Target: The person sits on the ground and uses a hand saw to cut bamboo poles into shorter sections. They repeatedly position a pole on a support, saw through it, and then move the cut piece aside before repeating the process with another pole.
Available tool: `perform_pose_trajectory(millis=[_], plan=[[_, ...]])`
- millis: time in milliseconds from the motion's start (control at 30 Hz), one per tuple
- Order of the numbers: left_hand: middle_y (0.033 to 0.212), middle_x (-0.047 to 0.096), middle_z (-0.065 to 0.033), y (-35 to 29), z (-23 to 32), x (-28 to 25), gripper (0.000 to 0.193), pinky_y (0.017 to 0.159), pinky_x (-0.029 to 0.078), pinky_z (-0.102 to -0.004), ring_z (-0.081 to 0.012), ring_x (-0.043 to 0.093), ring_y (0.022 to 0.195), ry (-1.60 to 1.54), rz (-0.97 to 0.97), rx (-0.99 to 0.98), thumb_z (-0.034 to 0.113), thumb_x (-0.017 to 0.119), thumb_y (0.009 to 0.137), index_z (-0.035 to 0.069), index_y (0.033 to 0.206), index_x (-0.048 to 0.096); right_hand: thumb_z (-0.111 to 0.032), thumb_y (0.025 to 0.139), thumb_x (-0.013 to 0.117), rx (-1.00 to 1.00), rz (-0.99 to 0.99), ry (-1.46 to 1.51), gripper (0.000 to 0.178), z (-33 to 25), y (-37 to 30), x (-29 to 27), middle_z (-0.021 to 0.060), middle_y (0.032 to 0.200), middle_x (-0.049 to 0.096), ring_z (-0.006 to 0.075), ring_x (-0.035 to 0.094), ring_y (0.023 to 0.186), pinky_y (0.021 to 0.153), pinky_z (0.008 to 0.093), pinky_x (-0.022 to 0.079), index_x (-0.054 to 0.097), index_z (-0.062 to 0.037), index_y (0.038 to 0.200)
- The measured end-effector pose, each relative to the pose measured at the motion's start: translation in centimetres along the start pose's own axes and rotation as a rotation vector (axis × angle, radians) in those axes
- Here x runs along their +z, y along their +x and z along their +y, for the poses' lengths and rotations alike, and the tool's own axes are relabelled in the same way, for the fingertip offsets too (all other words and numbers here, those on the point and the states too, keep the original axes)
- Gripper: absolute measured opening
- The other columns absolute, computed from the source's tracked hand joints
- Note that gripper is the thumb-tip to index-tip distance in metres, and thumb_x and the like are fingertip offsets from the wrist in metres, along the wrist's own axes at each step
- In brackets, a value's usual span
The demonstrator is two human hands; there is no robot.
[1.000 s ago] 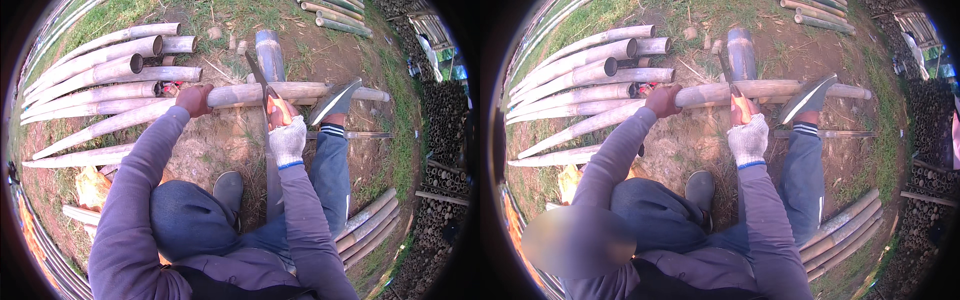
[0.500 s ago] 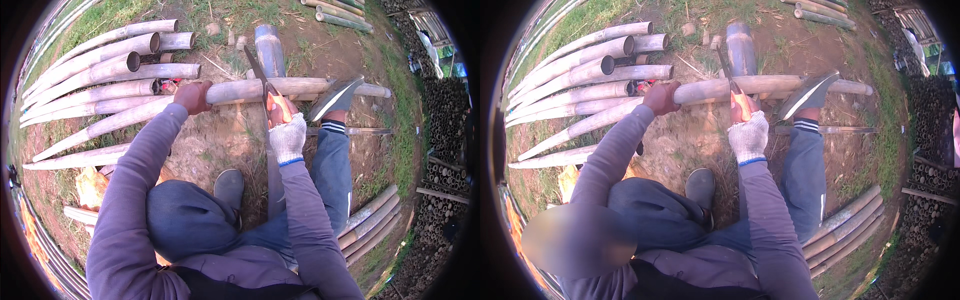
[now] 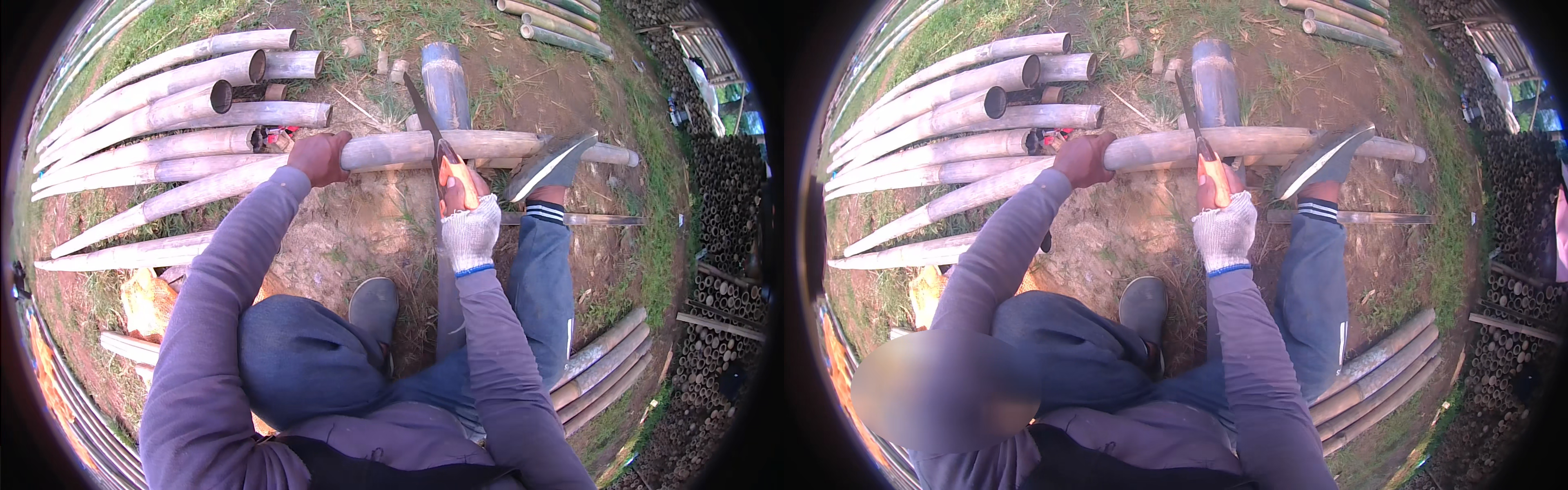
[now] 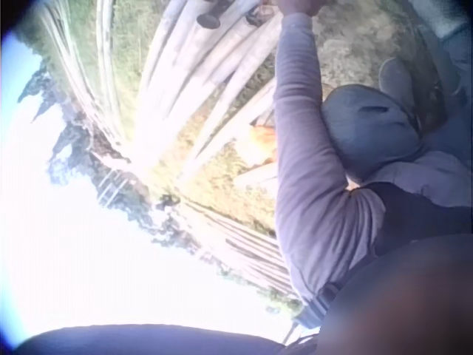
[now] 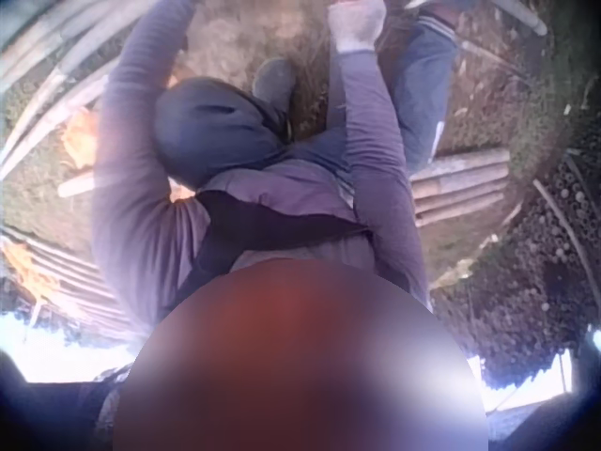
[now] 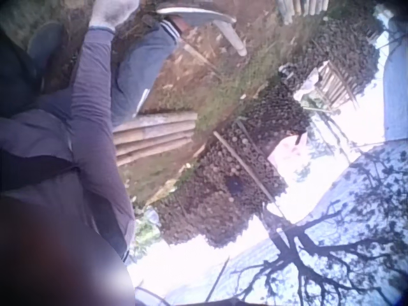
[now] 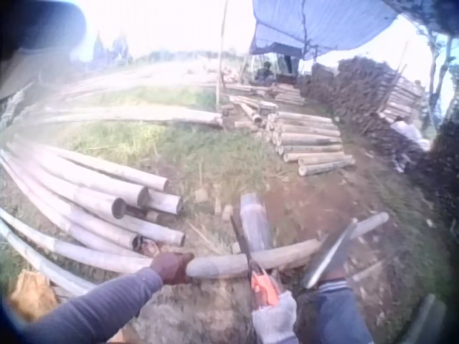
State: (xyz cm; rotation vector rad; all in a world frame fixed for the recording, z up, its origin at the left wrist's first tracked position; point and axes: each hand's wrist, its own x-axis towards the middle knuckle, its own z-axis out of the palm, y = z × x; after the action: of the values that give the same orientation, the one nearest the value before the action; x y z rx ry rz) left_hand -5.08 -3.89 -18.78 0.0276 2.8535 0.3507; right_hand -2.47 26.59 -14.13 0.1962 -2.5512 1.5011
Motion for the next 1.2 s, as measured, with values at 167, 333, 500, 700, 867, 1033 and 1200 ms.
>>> perform_pose_trajectory(millis=[167, 333, 500, 700, 867, 1033, 1200], plan=[[0.108, 0.078, -0.0167, -0.2, -1.2, -0.5, 0.061, 0.088, 0.060, -0.0509, -0.0385, 0.076, 0.102, 0.017, 0.013, -0.037, 0.038, 0.088, 0.078, 0.015, 0.130, 0.064, -0.026, 0.108, 0.065, 0.100, -0.137, 0.113, 0.041, -1.7, -9.2, -7.0, 0.0193, 0.120, 0.076, 0.0291, 0.075, 0.105, 0.088, 0.0419, 0.057, 0.067, 0.0047, 0.135], [0.108, 0.078, -0.0158, -0.3, -1.0, 0.2, 0.061, 0.088, 0.059, -0.0523, -0.0390, 0.075, 0.102, 0.030, 0.017, -0.031, 0.035, 0.088, 0.077, 0.014, 0.129, 0.064, -0.023, 0.109, 0.063, 0.132, -0.213, 0.160, 0.041, -1.4, -12.6, -9.6, 0.0189, 0.123, 0.074, 0.0302, 0.073, 0.111, 0.094, 0.0421, 0.056, 0.065, 0.0059, 0.137], [0.110, 0.078, -0.0168, 0.5, -0.2, 0.3, 0.064, 0.090, 0.059, -0.0519, -0.0386, 0.075, 0.104, 0.010, 0.000, 0.011, 0.038, 0.089, 0.078, 0.015, 0.131, 0.063, -0.022, 0.109, 0.067, -0.002, -0.006, -0.011, 0.034, 0.8, -2.2, -1.0, 0.0117, 0.105, 0.075, 0.0176, 0.069, 0.090, 0.080, 0.0327, 0.057, 0.068, 0.0039, 0.130], [0.111, 0.078, -0.0175, -0.6, -1.0, 0.0, 0.065, 0.091, 0.060, -0.0511, -0.0377, 0.075, 0.105, 0.014, -0.028, -0.054, 0.039, 0.090, 0.078, 0.015, 0.132, 0.063, -0.030, 0.109, 0.065, 0.063, -0.132, 0.165, 0.047, -0.4, -13.0, -8.7, 0.0073, 0.100, 0.071, 0.0064, 0.058, 0.066, 0.061, 0.0246, 0.050, 0.062, 0.0052, 0.141], [0.106, 0.078, -0.0176, -0.1, -0.9, 0.4, 0.061, 0.089, 0.058, -0.0526, -0.0400, 0.075, 0.101, -0.002, 0.031, -0.004, 0.034, 0.088, 0.077, 0.014, 0.128, 0.063, -0.029, 0.109, 0.065, -0.008, -0.089, 0.144, 0.047, 0.3, -11.7, -7.3, 0.0080, 0.103, 0.072, 0.0082, 0.060, 0.070, 0.064, 0.0254, 0.050, 0.061, 0.0058, 0.140], [0.105, 0.078, -0.0177, 0.2, -0.3, 0.3, 0.060, 0.089, 0.059, -0.0520, -0.0403, 0.075, 0.100, 0.007, 0.021, 0.004, 0.033, 0.088, 0.076, 0.013, 0.127, 0.064, -0.023, 0.109, 0.066, 0.017, -0.008, 0.076, 0.037, 1.5, -3.2, -0.6, 0.0094, 0.105, 0.073, 0.0125, 0.066, 0.084, 0.074, 0.0292, 0.055, 0.066, 0.0047, 0.134], [0.106, 0.078, -0.0179, -0.7, -1.1, 0.2, 0.060, 0.089, 0.059, -0.0515, -0.0403, 0.075, 0.101, 0.008, 0.044, -0.019, 0.033, 0.088, 0.076, 0.014, 0.127, 0.064, -0.028, 0.109, 0.063, 0.132, -0.145, 0.212, 0.046, -0.4, -13.7, -8.9, 0.0126, 0.113, 0.073, 0.0168, 0.064, 0.090, 0.080, 0.0313, 0.051, 0.062, 0.0064, 0.140]])
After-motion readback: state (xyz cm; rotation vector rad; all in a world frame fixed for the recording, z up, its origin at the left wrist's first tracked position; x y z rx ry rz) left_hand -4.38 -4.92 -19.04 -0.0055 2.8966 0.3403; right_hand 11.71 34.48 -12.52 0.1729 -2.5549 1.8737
